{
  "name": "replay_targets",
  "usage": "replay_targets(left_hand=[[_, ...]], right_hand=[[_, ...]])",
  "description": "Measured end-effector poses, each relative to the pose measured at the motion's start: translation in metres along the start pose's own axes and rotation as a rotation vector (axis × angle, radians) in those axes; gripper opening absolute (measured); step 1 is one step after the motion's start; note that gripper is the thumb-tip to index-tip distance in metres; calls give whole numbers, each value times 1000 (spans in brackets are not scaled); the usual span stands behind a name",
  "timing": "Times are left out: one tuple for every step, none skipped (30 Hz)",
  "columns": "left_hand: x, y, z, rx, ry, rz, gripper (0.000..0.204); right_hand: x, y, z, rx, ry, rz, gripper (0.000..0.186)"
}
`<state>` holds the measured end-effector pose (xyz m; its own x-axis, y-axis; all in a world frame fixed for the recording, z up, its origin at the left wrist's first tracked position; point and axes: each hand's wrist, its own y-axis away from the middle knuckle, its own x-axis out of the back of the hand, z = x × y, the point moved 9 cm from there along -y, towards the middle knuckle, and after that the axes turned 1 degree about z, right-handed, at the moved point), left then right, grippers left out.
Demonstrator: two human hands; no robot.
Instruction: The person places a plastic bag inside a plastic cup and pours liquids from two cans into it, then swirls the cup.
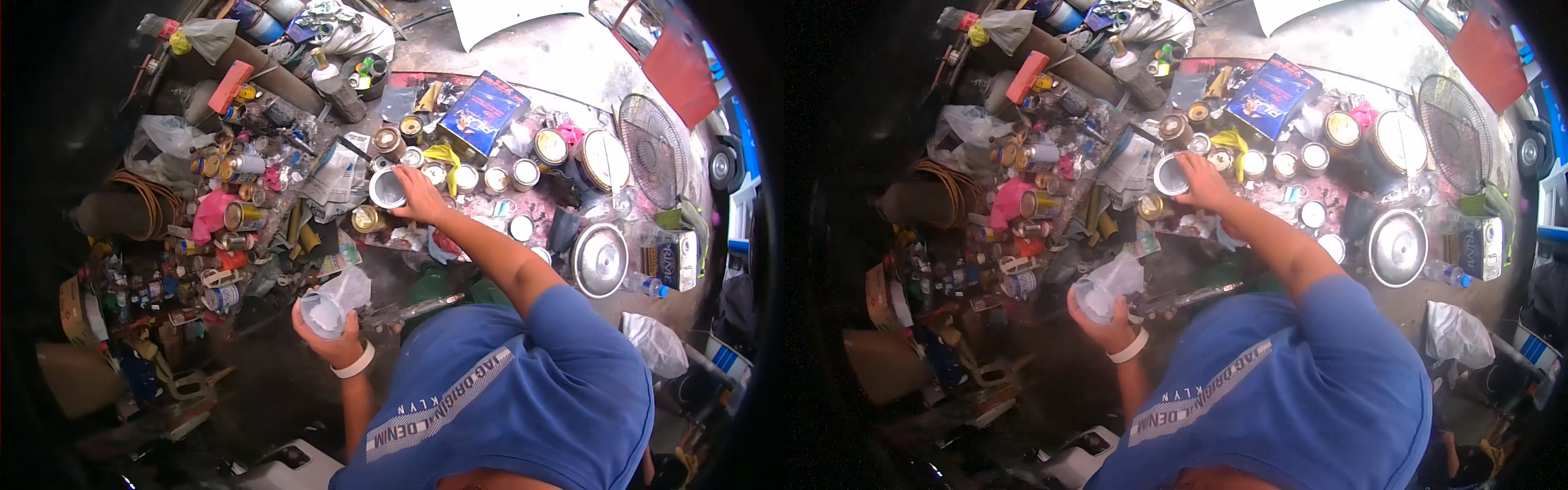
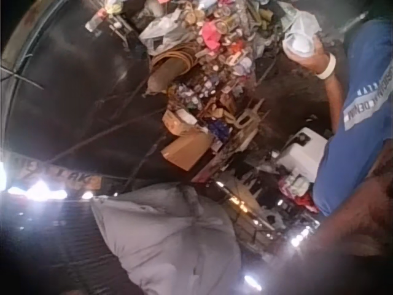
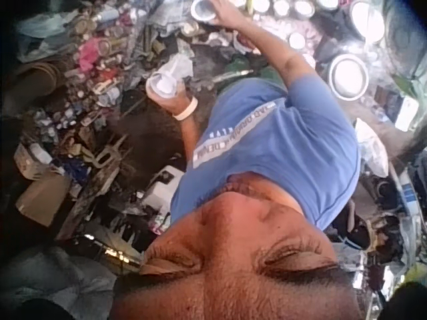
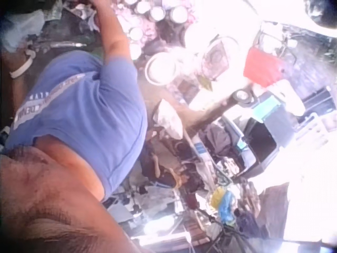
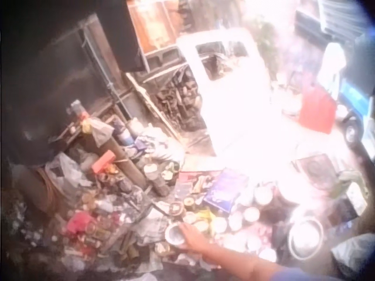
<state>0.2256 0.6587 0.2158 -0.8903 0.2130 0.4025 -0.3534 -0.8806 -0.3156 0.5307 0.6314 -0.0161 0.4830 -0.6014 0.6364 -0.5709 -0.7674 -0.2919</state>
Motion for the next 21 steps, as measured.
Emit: replay_targets(left_hand=[[0,-7,-2,-8,9,-17,91],[-2,-11,-1,-43,-23,-39,92],[-5,-17,-2,-44,-18,-57,92],[-9,-24,0,-52,2,-81,93],[-13,-26,0,-50,24,-102,93],[-17,-29,-3,-43,36,-118,93],[-21,-33,-6,-40,81,-134,93],[-26,-36,-8,-37,130,-152,93],[-33,-39,-10,-31,148,-183,93],[-40,-43,-9,-60,162,-203,94],[-48,-43,-6,-88,179,-232,94],[-54,-43,-5,-58,174,-231,95],[-58,-41,-6,-56,202,-234,94],[-66,-41,-1,-81,170,-268,94],[-75,-42,6,-112,137,-304,94],[-86,-41,11,-113,153,-333,94],[-95,-39,15,-126,177,-346,94],[-99,-37,17,-134,194,-345,94],[-107,-35,18,-136,201,-359,94],[-115,-32,22,-142,237,-376,94],[-121,-29,25,-147,269,-391,94]], right_hand=[[-8,-5,1,8,45,-14,108],[-11,-5,4,-6,49,-10,108],[-15,-7,10,-59,57,-11,108],[-17,-7,16,-116,66,-7,108],[-19,-4,15,-136,76,-6,108],[-16,-2,8,-129,110,22,108],[-11,3,2,-126,145,52,108],[-4,11,-1,-164,115,48,107],[9,28,-3,-186,108,80,102],[18,47,-2,-222,59,61,98],[30,72,1,-266,11,47,95],[43,100,2,-264,-1,53,84],[52,134,12,-371,-89,-9,78],[67,170,19,-476,-179,-59,73],[77,217,37,-569,-137,-39,64],[83,266,56,-653,-99,-25,56],[100,307,65,-760,-133,25,51],[114,344,74,-857,-170,64,46],[120,390,92,-996,-209,123,41],[121,431,110,-1131,-252,182,37],[126,449,117,-1138,-254,190,37]])
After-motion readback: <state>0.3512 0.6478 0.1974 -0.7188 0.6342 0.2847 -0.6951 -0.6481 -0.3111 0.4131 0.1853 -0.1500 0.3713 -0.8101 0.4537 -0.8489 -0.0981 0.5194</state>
